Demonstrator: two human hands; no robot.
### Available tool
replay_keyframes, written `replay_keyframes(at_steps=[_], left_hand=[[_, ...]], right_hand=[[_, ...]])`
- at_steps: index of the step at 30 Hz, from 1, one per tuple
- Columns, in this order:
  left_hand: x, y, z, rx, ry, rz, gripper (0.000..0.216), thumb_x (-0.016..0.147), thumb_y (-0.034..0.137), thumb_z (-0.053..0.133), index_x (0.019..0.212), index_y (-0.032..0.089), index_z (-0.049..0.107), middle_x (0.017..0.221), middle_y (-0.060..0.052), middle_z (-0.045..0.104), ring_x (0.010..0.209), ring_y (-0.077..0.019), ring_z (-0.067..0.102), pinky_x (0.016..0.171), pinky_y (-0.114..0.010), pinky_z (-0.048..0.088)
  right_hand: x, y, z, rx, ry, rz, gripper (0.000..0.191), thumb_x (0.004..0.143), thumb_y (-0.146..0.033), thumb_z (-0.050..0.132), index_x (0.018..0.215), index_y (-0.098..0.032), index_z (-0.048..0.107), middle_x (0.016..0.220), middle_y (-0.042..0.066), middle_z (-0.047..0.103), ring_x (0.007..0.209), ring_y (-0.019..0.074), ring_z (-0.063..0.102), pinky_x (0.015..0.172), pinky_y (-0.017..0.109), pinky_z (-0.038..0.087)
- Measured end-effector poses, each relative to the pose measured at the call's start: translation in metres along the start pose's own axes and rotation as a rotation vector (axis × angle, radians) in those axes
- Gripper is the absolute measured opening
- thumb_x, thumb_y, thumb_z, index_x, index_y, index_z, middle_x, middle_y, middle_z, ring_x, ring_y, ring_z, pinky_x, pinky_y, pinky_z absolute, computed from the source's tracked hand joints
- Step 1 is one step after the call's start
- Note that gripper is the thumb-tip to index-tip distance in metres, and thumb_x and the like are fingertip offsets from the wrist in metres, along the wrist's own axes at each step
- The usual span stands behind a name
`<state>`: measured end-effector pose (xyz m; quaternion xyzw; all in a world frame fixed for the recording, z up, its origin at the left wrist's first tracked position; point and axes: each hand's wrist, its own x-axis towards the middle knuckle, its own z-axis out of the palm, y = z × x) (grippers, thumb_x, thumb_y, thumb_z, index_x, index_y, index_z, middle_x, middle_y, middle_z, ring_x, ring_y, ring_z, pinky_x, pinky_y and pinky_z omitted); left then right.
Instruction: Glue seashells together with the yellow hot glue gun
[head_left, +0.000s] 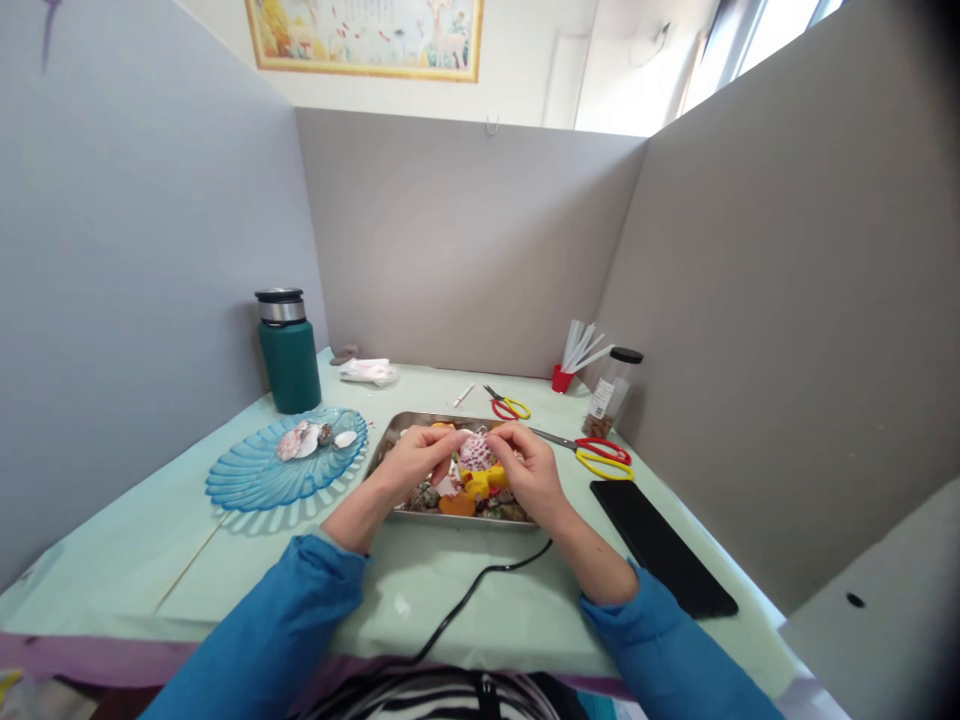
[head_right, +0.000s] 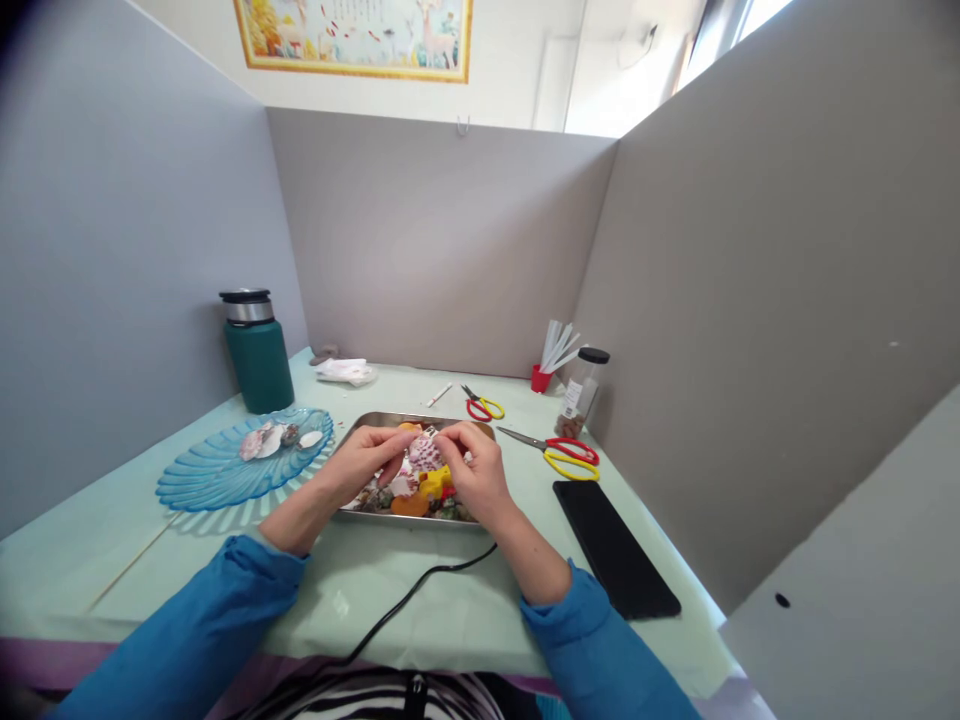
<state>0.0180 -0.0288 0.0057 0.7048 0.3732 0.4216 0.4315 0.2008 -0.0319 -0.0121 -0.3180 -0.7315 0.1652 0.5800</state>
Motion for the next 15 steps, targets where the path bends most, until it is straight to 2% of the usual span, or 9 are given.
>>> replay_keyframes(at_steps=[7, 15], left_hand=[[-0.0002, -0.0005, -0.0007, -0.037, -0.018, 0.024, 0.035, 0.078, 0.046, 0.058, 0.068, 0.012, 0.061, 0.045, 0.005, 0.043, 0.043, -0.0061, 0.037, 0.045, -0.02, 0.028], [0.0005, -0.0036, -0.002, -0.108, -0.031, -0.005, 0.031, 0.077, 0.042, 0.061, 0.072, 0.011, 0.063, 0.043, 0.007, 0.04, 0.04, -0.0042, 0.031, 0.041, -0.019, 0.021]], right_hand=[[-0.0007, 0.0019, 0.0016, -0.003, -0.025, 0.002, 0.016, 0.087, -0.027, 0.053, 0.076, -0.018, 0.059, 0.074, 0.0, 0.057, 0.068, 0.0132, 0.052, 0.065, 0.025, 0.041], [-0.0018, -0.0015, 0.0004, -0.035, -0.094, 0.013, 0.02, 0.088, -0.029, 0.052, 0.073, -0.018, 0.059, 0.069, 0.0, 0.054, 0.065, 0.0124, 0.05, 0.062, 0.024, 0.039]])
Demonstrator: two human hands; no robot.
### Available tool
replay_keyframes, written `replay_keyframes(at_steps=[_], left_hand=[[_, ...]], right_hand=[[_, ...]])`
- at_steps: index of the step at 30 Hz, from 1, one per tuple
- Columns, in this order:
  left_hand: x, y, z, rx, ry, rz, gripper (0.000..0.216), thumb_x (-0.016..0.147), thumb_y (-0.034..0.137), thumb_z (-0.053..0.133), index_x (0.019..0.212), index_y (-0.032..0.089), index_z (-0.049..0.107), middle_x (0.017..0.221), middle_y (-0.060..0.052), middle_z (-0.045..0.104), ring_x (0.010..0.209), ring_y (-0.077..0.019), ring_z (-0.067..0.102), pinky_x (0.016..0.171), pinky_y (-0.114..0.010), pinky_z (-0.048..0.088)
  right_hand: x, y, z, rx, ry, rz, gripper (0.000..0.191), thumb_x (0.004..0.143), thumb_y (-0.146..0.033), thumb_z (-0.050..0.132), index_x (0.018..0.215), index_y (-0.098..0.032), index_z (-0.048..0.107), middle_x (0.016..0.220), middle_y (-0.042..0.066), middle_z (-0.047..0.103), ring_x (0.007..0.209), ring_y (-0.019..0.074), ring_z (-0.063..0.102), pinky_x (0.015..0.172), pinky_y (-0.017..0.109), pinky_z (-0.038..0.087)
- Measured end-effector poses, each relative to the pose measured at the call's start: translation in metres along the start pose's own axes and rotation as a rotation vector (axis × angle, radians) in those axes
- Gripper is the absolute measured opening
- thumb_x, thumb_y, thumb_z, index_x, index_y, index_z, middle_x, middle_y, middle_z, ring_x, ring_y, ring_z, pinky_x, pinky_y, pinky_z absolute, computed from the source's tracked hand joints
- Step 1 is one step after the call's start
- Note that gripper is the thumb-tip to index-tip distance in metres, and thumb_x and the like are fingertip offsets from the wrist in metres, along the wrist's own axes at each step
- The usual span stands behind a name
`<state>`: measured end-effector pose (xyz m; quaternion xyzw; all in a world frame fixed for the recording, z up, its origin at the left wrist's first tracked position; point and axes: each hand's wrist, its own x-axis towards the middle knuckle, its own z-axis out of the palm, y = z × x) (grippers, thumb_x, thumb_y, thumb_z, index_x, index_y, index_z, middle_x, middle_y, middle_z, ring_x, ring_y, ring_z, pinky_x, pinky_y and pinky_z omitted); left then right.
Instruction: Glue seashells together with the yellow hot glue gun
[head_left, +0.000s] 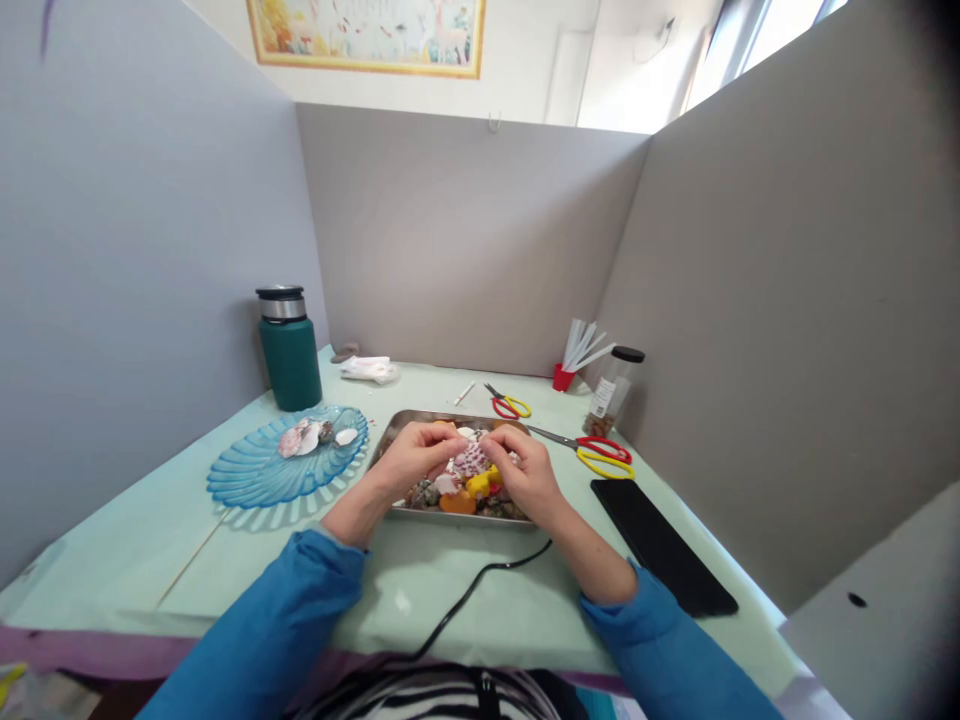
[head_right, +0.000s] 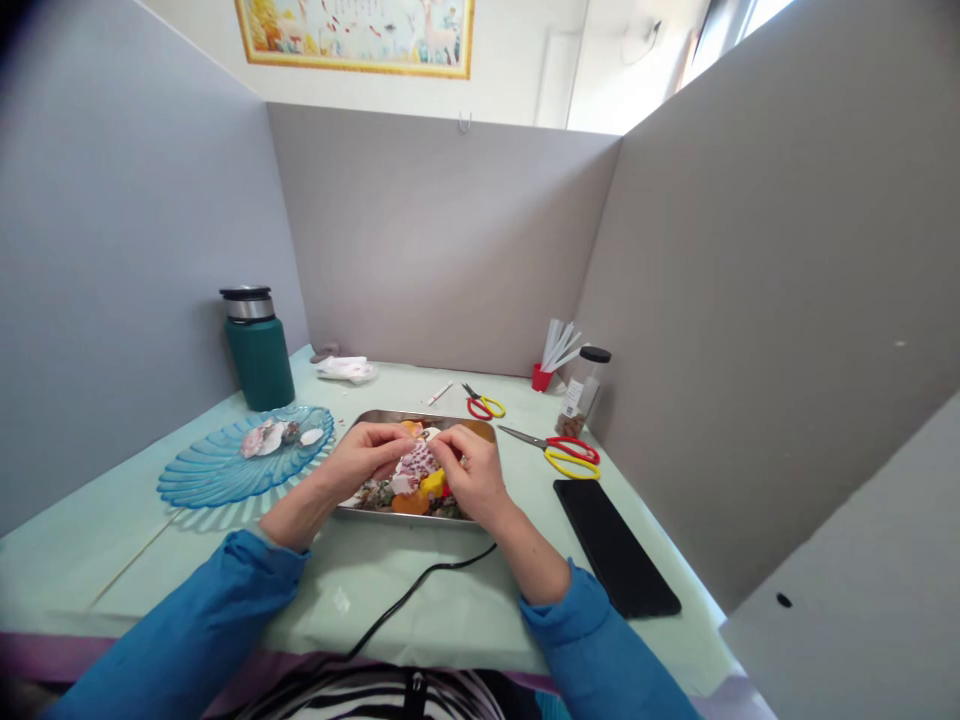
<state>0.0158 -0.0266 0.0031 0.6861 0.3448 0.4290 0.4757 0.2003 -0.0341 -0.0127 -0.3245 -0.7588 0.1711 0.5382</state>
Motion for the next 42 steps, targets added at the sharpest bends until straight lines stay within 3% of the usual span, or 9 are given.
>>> replay_keyframes(at_steps=[6, 11, 13, 16, 21, 25, 29, 34, 42], left_hand=[[0.0002, 0.0006, 0.0018, -0.002, 0.006, -0.004, 0.04, 0.08, 0.047, 0.056, 0.058, 0.013, 0.054, 0.04, 0.005, 0.041, 0.041, -0.0049, 0.035, 0.045, -0.019, 0.028], [-0.0005, 0.0043, 0.0062, -0.057, 0.041, -0.083, 0.035, 0.072, 0.043, 0.066, 0.087, 0.012, 0.063, 0.044, 0.007, 0.045, 0.039, -0.0042, 0.036, 0.043, -0.017, 0.032], [-0.0012, 0.0049, 0.0068, -0.069, 0.029, -0.1, 0.038, 0.069, 0.042, 0.069, 0.09, 0.011, 0.063, 0.049, 0.006, 0.049, 0.04, -0.0046, 0.039, 0.042, -0.017, 0.033], [-0.0012, 0.0031, 0.006, -0.047, 0.035, -0.08, 0.038, 0.068, 0.042, 0.07, 0.09, 0.012, 0.064, 0.054, 0.004, 0.052, 0.042, -0.0051, 0.042, 0.041, -0.017, 0.033], [0.0011, -0.0022, 0.0053, 0.058, 0.068, -0.017, 0.035, 0.07, 0.043, 0.068, 0.087, 0.013, 0.067, 0.067, -0.001, 0.062, 0.053, -0.0092, 0.053, 0.046, -0.018, 0.04], [0.0022, -0.0032, 0.0072, 0.077, 0.08, 0.037, 0.033, 0.07, 0.04, 0.069, 0.087, 0.012, 0.067, 0.083, -0.006, 0.066, 0.067, -0.0134, 0.06, 0.055, -0.021, 0.046], [0.0017, -0.0005, 0.0085, 0.011, 0.105, 0.012, 0.035, 0.07, 0.04, 0.07, 0.091, 0.012, 0.065, 0.081, -0.006, 0.066, 0.064, -0.0118, 0.059, 0.052, -0.019, 0.044], [0.0004, 0.0019, 0.0076, 0.03, 0.121, 0.019, 0.036, 0.073, 0.043, 0.067, 0.09, 0.012, 0.066, 0.059, 0.002, 0.056, 0.044, -0.0052, 0.043, 0.041, -0.017, 0.033], [0.0005, 0.0018, 0.0068, 0.067, 0.189, 0.049, 0.032, 0.073, 0.041, 0.067, 0.087, 0.012, 0.069, 0.053, 0.003, 0.052, 0.042, -0.0052, 0.038, 0.04, -0.019, 0.028]], right_hand=[[0.0006, 0.0018, 0.0002, 0.046, 0.039, 0.096, 0.023, 0.088, -0.033, 0.051, 0.073, -0.017, 0.057, 0.066, -0.001, 0.054, 0.062, 0.0116, 0.048, 0.058, 0.023, 0.038], [0.0007, 0.0037, 0.0007, 0.077, 0.08, 0.153, 0.025, 0.087, -0.036, 0.051, 0.073, -0.017, 0.058, 0.065, -0.002, 0.053, 0.06, 0.0112, 0.048, 0.057, 0.022, 0.039], [0.0005, 0.0038, 0.0011, 0.089, 0.07, 0.163, 0.024, 0.088, -0.036, 0.051, 0.075, -0.017, 0.058, 0.066, -0.001, 0.054, 0.06, 0.0113, 0.049, 0.057, 0.023, 0.04], [0.0004, 0.0037, 0.0023, 0.103, 0.061, 0.146, 0.022, 0.088, -0.035, 0.051, 0.077, -0.017, 0.059, 0.07, 0.0, 0.056, 0.063, 0.0119, 0.051, 0.059, 0.023, 0.041], [0.0001, 0.0027, 0.004, 0.107, 0.117, 0.069, 0.02, 0.085, -0.029, 0.056, 0.103, -0.02, 0.058, 0.082, 0.001, 0.059, 0.071, 0.0138, 0.054, 0.067, 0.026, 0.046], [-0.0004, 0.0009, 0.0037, 0.055, 0.07, 0.0, 0.017, 0.086, -0.026, 0.055, 0.101, -0.021, 0.061, 0.091, 0.004, 0.062, 0.076, 0.0149, 0.057, 0.071, 0.028, 0.046], [-0.0008, 0.0007, 0.0038, 0.06, 0.078, 0.004, 0.015, 0.086, -0.025, 0.055, 0.099, -0.021, 0.061, 0.091, 0.003, 0.064, 0.074, 0.0142, 0.057, 0.07, 0.027, 0.047], [-0.0008, 0.0017, 0.0048, 0.049, 0.086, -0.011, 0.013, 0.086, -0.025, 0.055, 0.097, -0.021, 0.06, 0.092, 0.003, 0.063, 0.075, 0.0144, 0.057, 0.071, 0.027, 0.047], [-0.0008, -0.0001, 0.0041, -0.018, 0.09, -0.046, 0.012, 0.086, -0.025, 0.055, 0.097, -0.021, 0.058, 0.09, 0.004, 0.062, 0.075, 0.0147, 0.056, 0.071, 0.029, 0.047]])
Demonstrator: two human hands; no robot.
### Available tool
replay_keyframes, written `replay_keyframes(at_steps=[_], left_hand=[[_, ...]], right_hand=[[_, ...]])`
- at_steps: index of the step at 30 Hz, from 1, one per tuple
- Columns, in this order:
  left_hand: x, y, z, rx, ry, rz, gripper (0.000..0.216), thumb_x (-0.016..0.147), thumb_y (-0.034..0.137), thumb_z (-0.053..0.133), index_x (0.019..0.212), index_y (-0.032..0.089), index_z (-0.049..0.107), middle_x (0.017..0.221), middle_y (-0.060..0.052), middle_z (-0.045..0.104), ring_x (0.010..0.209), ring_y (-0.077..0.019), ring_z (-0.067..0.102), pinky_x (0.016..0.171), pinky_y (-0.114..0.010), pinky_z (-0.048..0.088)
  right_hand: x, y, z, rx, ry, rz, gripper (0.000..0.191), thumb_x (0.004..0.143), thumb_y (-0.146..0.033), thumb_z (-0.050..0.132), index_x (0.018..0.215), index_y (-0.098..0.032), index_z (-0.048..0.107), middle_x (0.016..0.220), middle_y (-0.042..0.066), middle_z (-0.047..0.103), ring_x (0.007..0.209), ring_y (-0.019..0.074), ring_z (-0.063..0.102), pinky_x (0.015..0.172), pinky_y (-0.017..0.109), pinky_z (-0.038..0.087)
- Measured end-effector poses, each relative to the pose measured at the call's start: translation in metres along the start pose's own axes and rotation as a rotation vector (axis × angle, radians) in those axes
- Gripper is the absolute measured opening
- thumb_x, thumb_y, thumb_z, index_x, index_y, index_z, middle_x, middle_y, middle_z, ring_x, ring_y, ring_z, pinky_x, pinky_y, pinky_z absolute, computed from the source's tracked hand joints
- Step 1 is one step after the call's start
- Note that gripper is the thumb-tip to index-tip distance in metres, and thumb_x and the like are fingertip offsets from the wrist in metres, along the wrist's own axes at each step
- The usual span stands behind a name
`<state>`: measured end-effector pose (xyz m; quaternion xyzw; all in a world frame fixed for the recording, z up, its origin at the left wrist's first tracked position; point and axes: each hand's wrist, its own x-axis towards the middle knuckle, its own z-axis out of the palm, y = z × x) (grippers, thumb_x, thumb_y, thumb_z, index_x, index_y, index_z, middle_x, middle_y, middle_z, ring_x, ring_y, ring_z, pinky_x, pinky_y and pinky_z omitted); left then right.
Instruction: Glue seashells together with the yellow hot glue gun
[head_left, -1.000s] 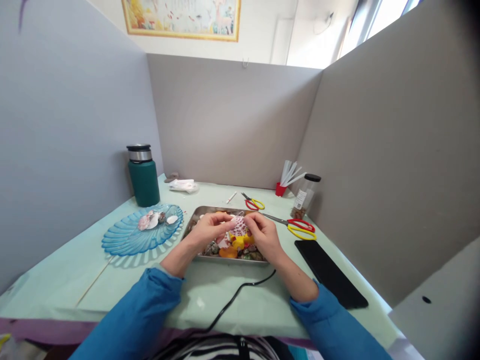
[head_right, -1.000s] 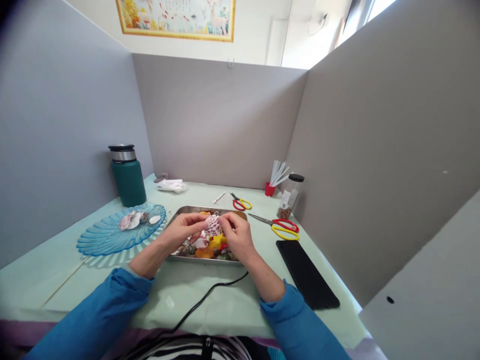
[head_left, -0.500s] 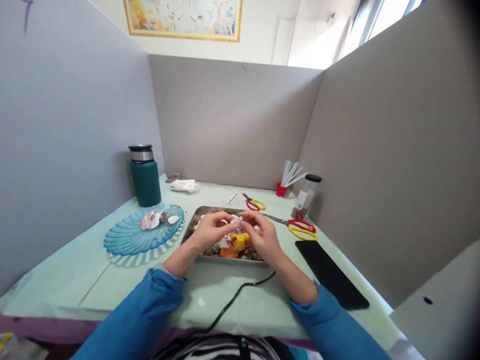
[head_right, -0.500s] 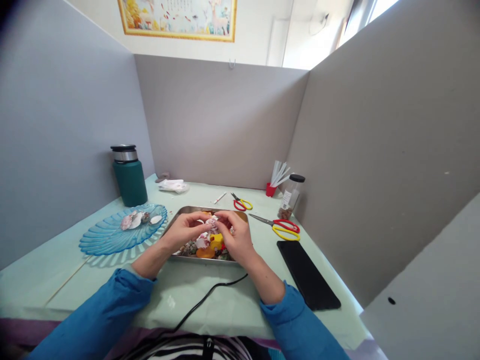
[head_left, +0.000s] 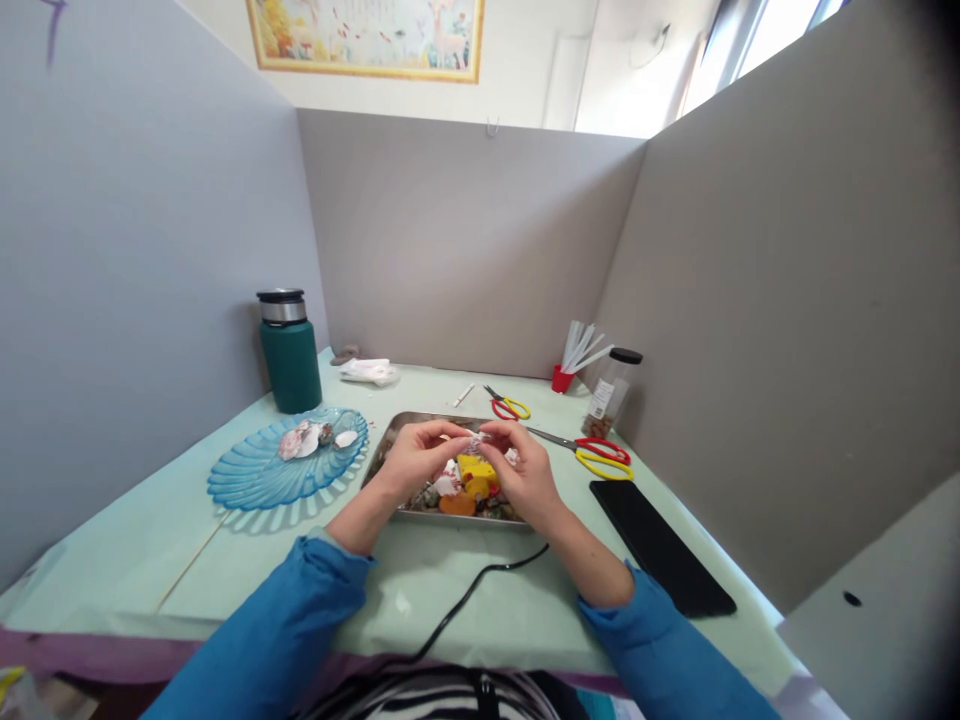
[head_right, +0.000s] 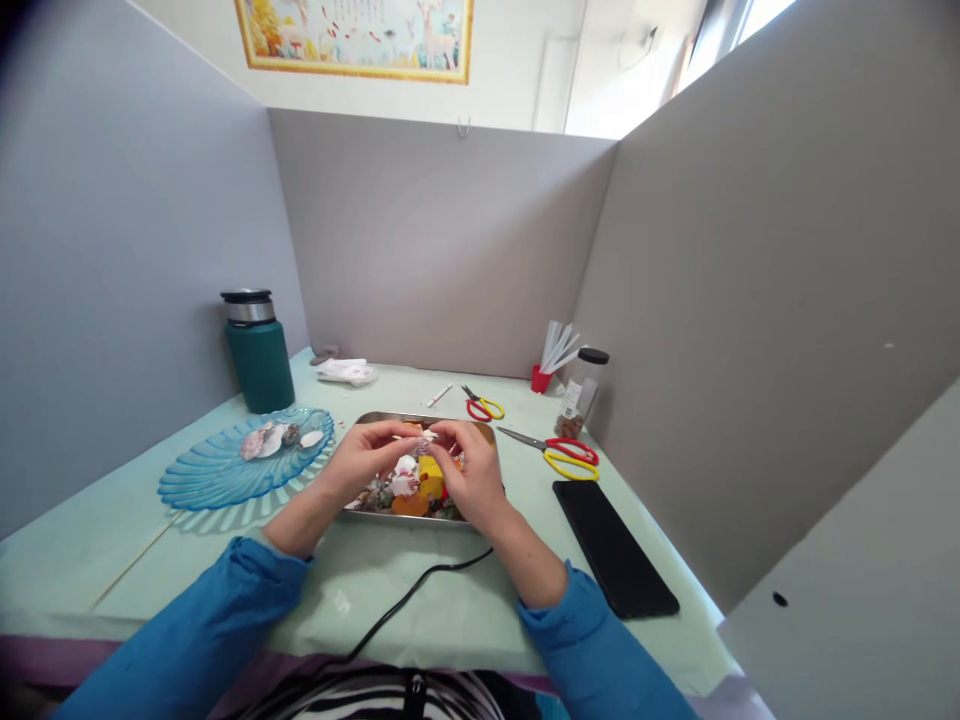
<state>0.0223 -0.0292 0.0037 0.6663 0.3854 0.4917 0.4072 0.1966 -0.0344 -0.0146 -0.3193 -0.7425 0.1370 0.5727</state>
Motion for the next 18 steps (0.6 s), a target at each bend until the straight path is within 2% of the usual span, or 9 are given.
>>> replay_keyframes(at_steps=[4, 9, 14, 18], left_hand=[[0.0001, 0.0001, 0.0003, -0.023, 0.038, 0.073, 0.028, 0.072, 0.039, 0.068, 0.082, 0.013, 0.07, 0.059, 0.001, 0.058, 0.043, -0.0048, 0.037, 0.04, -0.019, 0.027], [0.0002, 0.0014, 0.001, 0.038, 0.052, 0.176, 0.024, 0.073, 0.037, 0.067, 0.081, 0.014, 0.071, 0.082, -0.006, 0.068, 0.051, -0.0066, 0.046, 0.044, -0.019, 0.034], [0.0005, 0.0009, 0.0011, 0.099, 0.047, 0.263, 0.02, 0.075, 0.034, 0.066, 0.081, 0.015, 0.071, 0.084, -0.007, 0.068, 0.064, -0.0111, 0.054, 0.054, -0.021, 0.041], [0.0003, -0.0018, 0.0009, 0.143, 0.064, 0.262, 0.022, 0.075, 0.035, 0.067, 0.083, 0.014, 0.07, 0.085, -0.007, 0.067, 0.059, -0.0094, 0.05, 0.052, -0.021, 0.039]], right_hand=[[0.0013, 0.0012, 0.0, -0.036, -0.022, -0.016, 0.01, 0.087, -0.025, 0.054, 0.094, -0.021, 0.059, 0.089, 0.005, 0.061, 0.08, 0.0167, 0.055, 0.073, 0.031, 0.046], [0.0032, 0.0024, -0.0004, -0.067, -0.017, -0.041, 0.009, 0.087, -0.025, 0.053, 0.085, -0.02, 0.06, 0.087, 0.005, 0.059, 0.084, 0.0181, 0.054, 0.076, 0.032, 0.046], [0.0026, 0.0034, -0.0005, -0.059, -0.013, -0.034, 0.009, 0.087, -0.024, 0.053, 0.088, -0.021, 0.061, 0.09, 0.006, 0.058, 0.086, 0.0179, 0.055, 0.076, 0.031, 0.046], [0.0021, 0.0037, 0.0, -0.071, 0.024, -0.021, 0.01, 0.086, -0.023, 0.054, 0.091, -0.021, 0.063, 0.095, 0.007, 0.056, 0.088, 0.0183, 0.055, 0.076, 0.031, 0.047]])
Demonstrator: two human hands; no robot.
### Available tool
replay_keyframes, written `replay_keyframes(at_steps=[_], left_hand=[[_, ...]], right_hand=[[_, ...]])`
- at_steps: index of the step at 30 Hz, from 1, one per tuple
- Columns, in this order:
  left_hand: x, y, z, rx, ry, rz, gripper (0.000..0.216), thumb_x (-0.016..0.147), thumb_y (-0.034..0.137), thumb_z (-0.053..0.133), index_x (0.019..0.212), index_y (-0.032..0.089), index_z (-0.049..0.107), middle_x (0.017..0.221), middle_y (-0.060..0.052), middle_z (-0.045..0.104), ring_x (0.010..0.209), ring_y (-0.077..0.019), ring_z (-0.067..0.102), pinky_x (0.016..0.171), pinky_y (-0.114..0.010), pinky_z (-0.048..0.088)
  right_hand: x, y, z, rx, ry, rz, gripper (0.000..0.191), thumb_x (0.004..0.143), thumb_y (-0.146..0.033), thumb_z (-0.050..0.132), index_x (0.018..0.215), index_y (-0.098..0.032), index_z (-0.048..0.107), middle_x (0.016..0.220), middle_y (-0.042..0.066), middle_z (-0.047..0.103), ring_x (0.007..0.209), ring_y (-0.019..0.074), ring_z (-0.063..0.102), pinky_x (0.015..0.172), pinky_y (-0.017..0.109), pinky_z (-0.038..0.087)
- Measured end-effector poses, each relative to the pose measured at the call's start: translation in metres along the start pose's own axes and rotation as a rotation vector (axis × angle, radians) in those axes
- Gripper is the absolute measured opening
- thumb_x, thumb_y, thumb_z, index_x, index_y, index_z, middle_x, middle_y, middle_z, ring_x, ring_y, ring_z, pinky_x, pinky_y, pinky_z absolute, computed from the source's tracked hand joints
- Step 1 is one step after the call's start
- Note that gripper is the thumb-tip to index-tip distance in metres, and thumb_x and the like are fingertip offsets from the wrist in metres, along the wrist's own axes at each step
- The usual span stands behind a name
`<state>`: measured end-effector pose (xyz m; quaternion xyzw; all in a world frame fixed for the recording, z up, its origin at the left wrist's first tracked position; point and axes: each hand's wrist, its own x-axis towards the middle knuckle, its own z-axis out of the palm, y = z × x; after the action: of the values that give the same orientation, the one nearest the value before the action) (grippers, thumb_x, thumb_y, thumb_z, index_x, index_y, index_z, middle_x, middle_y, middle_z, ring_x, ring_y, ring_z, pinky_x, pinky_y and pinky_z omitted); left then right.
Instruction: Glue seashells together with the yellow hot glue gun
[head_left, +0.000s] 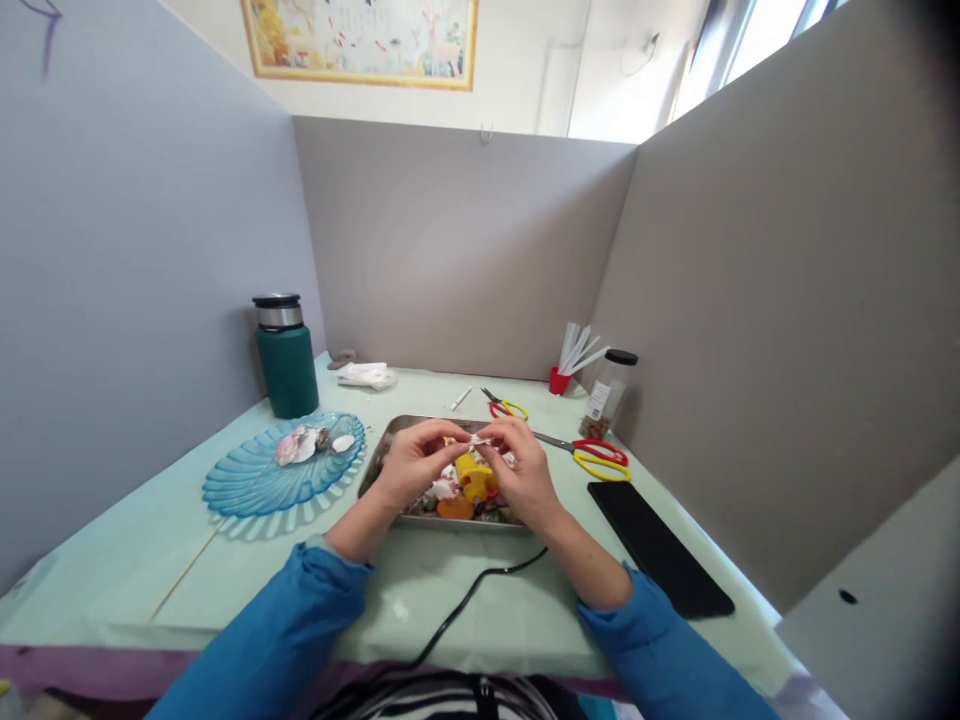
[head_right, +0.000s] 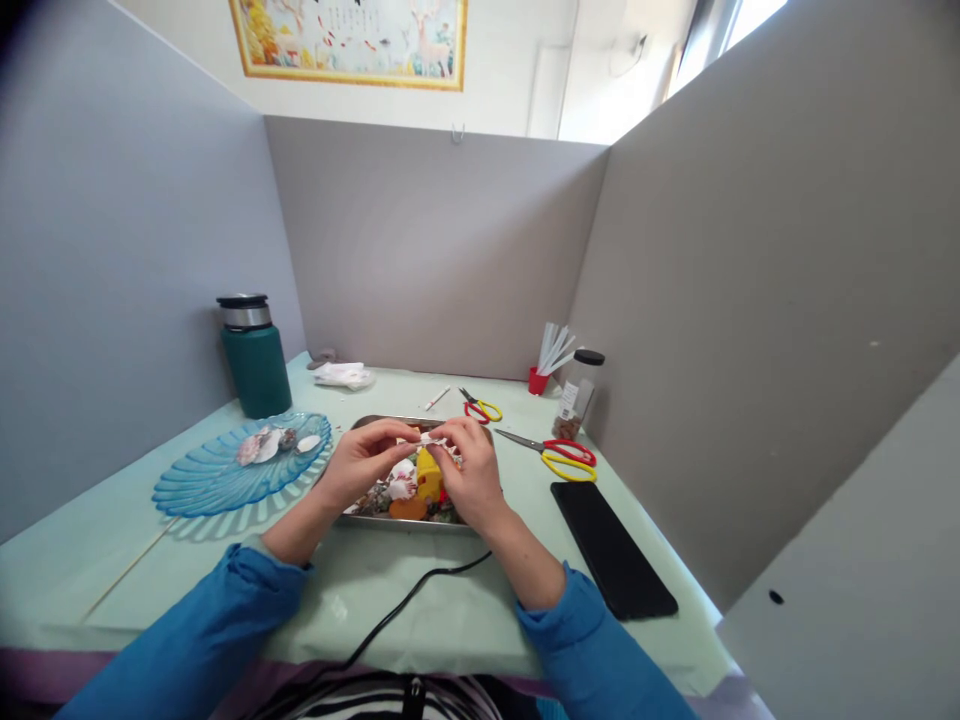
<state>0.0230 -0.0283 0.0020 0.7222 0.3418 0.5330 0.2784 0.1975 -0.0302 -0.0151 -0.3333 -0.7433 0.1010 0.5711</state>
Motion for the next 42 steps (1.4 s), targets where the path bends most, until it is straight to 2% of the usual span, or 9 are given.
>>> replay_keyframes(at_steps=[3, 8, 18, 23, 26, 29, 32, 36, 42], left_hand=[[-0.0011, -0.0031, -0.0001, 0.039, 0.002, 0.024, 0.023, 0.076, 0.035, 0.066, 0.085, 0.015, 0.069, 0.086, -0.007, 0.067, 0.057, -0.0084, 0.048, 0.052, -0.021, 0.039], [-0.0021, -0.005, -0.0008, 0.115, 0.019, 0.118, 0.02, 0.078, 0.033, 0.064, 0.087, 0.016, 0.069, 0.089, -0.008, 0.068, 0.069, -0.0126, 0.056, 0.06, -0.022, 0.043], [-0.0041, 0.0011, 0.0001, 0.124, -0.028, 0.227, 0.012, 0.081, 0.025, 0.061, 0.085, 0.017, 0.069, 0.094, -0.01, 0.068, 0.08, -0.0163, 0.06, 0.062, -0.024, 0.046], [-0.0026, -0.0011, 0.0011, 0.066, -0.012, 0.165, 0.023, 0.078, 0.027, 0.064, 0.099, 0.016, 0.063, 0.112, -0.011, 0.06, 0.066, -0.009, 0.055, 0.058, -0.022, 0.046], [-0.0011, -0.0018, 0.0016, -0.032, 0.011, 0.095, 0.032, 0.075, 0.029, 0.067, 0.104, 0.016, 0.061, 0.119, -0.011, 0.055, 0.066, -0.0073, 0.054, 0.059, -0.021, 0.047], [-0.0002, -0.0012, 0.0015, -0.196, 0.012, -0.055, 0.038, 0.078, 0.034, 0.063, 0.11, 0.015, 0.056, 0.091, -0.006, 0.062, 0.057, -0.0069, 0.052, 0.051, -0.019, 0.043], [0.0004, -0.0012, 0.0002, -0.332, -0.067, -0.191, 0.038, 0.08, 0.038, 0.06, 0.11, 0.013, 0.055, 0.06, 0.004, 0.052, 0.044, -0.0058, 0.046, 0.042, -0.017, 0.036], [0.0015, -0.0044, -0.0019, -0.406, -0.139, -0.254, 0.032, 0.077, 0.035, 0.064, 0.101, 0.014, 0.058, 0.055, 0.006, 0.05, 0.039, -0.0045, 0.045, 0.038, -0.016, 0.032], [0.0023, -0.0078, -0.0018, -0.485, -0.063, -0.3, 0.03, 0.072, 0.03, 0.068, 0.093, 0.014, 0.054, 0.061, 0.004, 0.057, 0.045, -0.0098, 0.057, 0.045, -0.021, 0.046]], right_hand=[[0.0002, -0.0003, 0.0003, -0.012, 0.022, 0.016, 0.011, 0.085, -0.022, 0.055, 0.092, -0.022, 0.064, 0.093, 0.006, 0.056, 0.081, 0.0171, 0.054, 0.073, 0.031, 0.048], [0.0002, -0.0023, 0.0002, -0.019, 0.03, 0.03, 0.01, 0.084, -0.022, 0.057, 0.091, -0.021, 0.064, 0.087, 0.005, 0.058, 0.072, 0.0151, 0.054, 0.067, 0.029, 0.047], [-0.0026, -0.0017, 0.0002, 0.068, 0.013, 0.073, 0.017, 0.083, -0.019, 0.055, 0.097, -0.021, 0.062, 0.093, 0.003, 0.067, 0.078, 0.0161, 0.061, 0.073, 0.028, 0.048], [-0.0037, 0.0, 0.0, 0.056, 0.043, 0.028, 0.02, 0.082, -0.014, 0.053, 0.1, -0.02, 0.061, 0.096, 0.004, 0.066, 0.08, 0.0154, 0.06, 0.074, 0.028, 0.048], [-0.0042, 0.0002, 0.0002, 0.057, 0.058, 0.011, 0.023, 0.082, -0.013, 0.052, 0.102, -0.02, 0.06, 0.098, 0.004, 0.065, 0.08, 0.0148, 0.06, 0.073, 0.027, 0.048], [-0.0045, 0.0007, -0.0001, 0.067, 0.045, -0.012, 0.024, 0.082, -0.012, 0.051, 0.102, -0.02, 0.06, 0.098, 0.004, 0.064, 0.079, 0.0144, 0.059, 0.072, 0.027, 0.048], [-0.0046, 0.002, -0.0011, 0.07, 0.005, -0.037, 0.026, 0.08, -0.01, 0.051, 0.102, -0.02, 0.06, 0.097, 0.003, 0.064, 0.081, 0.0143, 0.059, 0.072, 0.027, 0.047], [-0.0044, 0.0025, -0.0023, 0.07, -0.05, -0.049, 0.033, 0.078, -0.007, 0.048, 0.106, -0.021, 0.058, 0.102, 0.004, 0.063, 0.087, 0.0154, 0.058, 0.075, 0.027, 0.048], [-0.0048, 0.0009, 0.001, 0.065, -0.117, -0.01, 0.047, 0.078, -0.009, 0.049, 0.123, -0.02, 0.046, 0.111, 0.008, 0.057, 0.089, 0.0164, 0.057, 0.074, 0.029, 0.049]])
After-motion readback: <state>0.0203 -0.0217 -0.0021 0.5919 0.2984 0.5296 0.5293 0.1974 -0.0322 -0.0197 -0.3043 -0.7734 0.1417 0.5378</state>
